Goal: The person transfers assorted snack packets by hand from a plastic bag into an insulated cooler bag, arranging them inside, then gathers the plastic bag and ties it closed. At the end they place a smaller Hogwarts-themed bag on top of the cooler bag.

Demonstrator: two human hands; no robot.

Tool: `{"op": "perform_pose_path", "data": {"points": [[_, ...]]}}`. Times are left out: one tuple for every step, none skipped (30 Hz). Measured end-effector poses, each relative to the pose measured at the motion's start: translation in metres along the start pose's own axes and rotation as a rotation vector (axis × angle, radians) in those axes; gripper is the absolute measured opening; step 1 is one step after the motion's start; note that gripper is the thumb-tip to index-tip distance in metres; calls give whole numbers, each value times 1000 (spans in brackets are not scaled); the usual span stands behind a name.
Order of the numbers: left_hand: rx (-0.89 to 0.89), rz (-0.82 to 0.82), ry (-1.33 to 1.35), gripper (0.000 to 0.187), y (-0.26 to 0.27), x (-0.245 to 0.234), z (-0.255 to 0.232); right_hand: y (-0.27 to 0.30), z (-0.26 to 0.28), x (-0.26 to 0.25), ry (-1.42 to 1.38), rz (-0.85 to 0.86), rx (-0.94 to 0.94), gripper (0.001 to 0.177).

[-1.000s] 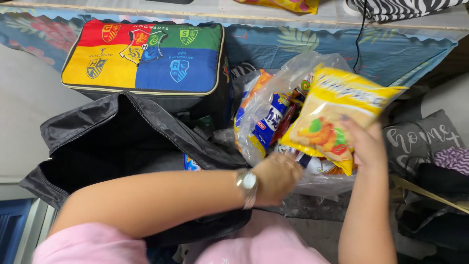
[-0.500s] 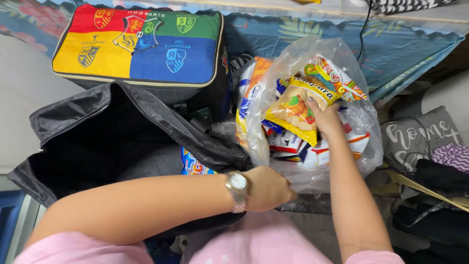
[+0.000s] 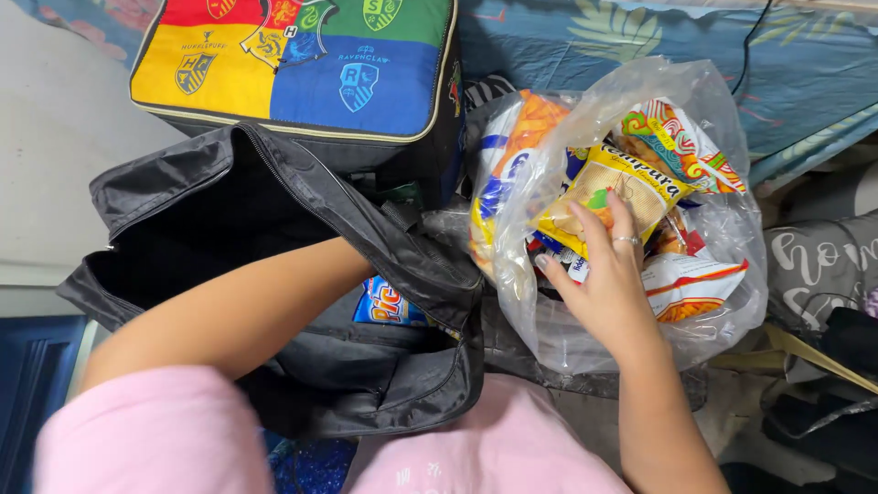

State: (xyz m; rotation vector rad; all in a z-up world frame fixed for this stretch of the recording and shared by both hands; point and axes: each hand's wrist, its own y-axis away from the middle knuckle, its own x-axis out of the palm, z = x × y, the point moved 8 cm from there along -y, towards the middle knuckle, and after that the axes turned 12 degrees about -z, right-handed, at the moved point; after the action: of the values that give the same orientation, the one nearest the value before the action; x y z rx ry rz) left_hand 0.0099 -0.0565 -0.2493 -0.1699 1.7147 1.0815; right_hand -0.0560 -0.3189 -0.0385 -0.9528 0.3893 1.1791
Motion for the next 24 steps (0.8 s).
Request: {"op": "perform_pose_path", "data": {"points": [[-21, -18, -4, 26, -9, 13, 5, 4, 8, -3, -39, 23, -21, 67], [-39, -20, -9, 26, -14, 25, 8, 8, 16, -7, -78, 46, -43, 61], [-43, -27, -16, 26, -19, 33, 9, 15, 22, -11, -111, 65, -60, 56], [-45, -29, -26, 26, -20, 39, 9, 23, 23, -9, -171, 147, 7, 55], [-38, -38, -38, 26, -23, 39, 9, 32, 23, -6, -229, 221, 79, 55], [-30, -42, -55, 26, -23, 37, 8, 41, 23, -1, -288, 294, 151, 54], [-17, -44, -70, 26, -19, 34, 5, 52, 30, 2, -317, 359, 130, 53], [-6, -41, -83, 26, -12, 29, 3, 62, 37, 6, -348, 423, 109, 52], [4, -32, -96, 26, -2, 23, 0, 73, 43, 10, -380, 495, 86, 51], [15, -24, -101, 27, 14, 16, -3, 80, 51, 7, -402, 486, 48, 50], [8, -18, -115, 27, 30, 1, 0, 79, 57, 5, -422, 471, -6, 48], [1, -11, -132, 27, 50, -17, 3, 78, 64, 3, -442, 456, -60, 46], [-16, 0, -148, 27, 76, -35, 6, 77, 67, 1, -498, 461, -31, 49], [-30, 12, -170, 27, 106, -55, 8, 75, 70, 0, -553, 466, -3, 52], [-56, 24, -193, 28, 136, -76, 10, 72, 73, -3, -610, 473, 23, 55], [-77, 35, -219, 28, 167, -98, 8, 67, 81, -10, -686, 422, -12, 60], [-82, -14, -243, 28, 196, -126, 3, 61, 88, -19, -759, 371, -51, 67], [-78, -94, -267, 29, 219, -155, -9, 56, 95, -29, -832, 320, -91, 73], [-52, -205, -291, 29, 234, -185, -24, 52, 102, -37, -856, 288, -135, 77], [5, -439, -268, 32, 244, -219, -49, 50, 110, -46, -880, 257, -179, 80], [66, -669, -250, 36, 258, -251, -72, 49, 116, -55, -906, 228, -223, 84], [164, -877, -226, 36, 273, -271, -107, 48, 120, -60, -882, 192, -225, 82], [260, -1088, -204, 37, 285, -285, -139, 47, 124, -64, -857, 154, -232, 79], [291, -1172, -286, 42, 282, -288, -165, 47, 127, -68, -832, 116, -239, 76]]}}
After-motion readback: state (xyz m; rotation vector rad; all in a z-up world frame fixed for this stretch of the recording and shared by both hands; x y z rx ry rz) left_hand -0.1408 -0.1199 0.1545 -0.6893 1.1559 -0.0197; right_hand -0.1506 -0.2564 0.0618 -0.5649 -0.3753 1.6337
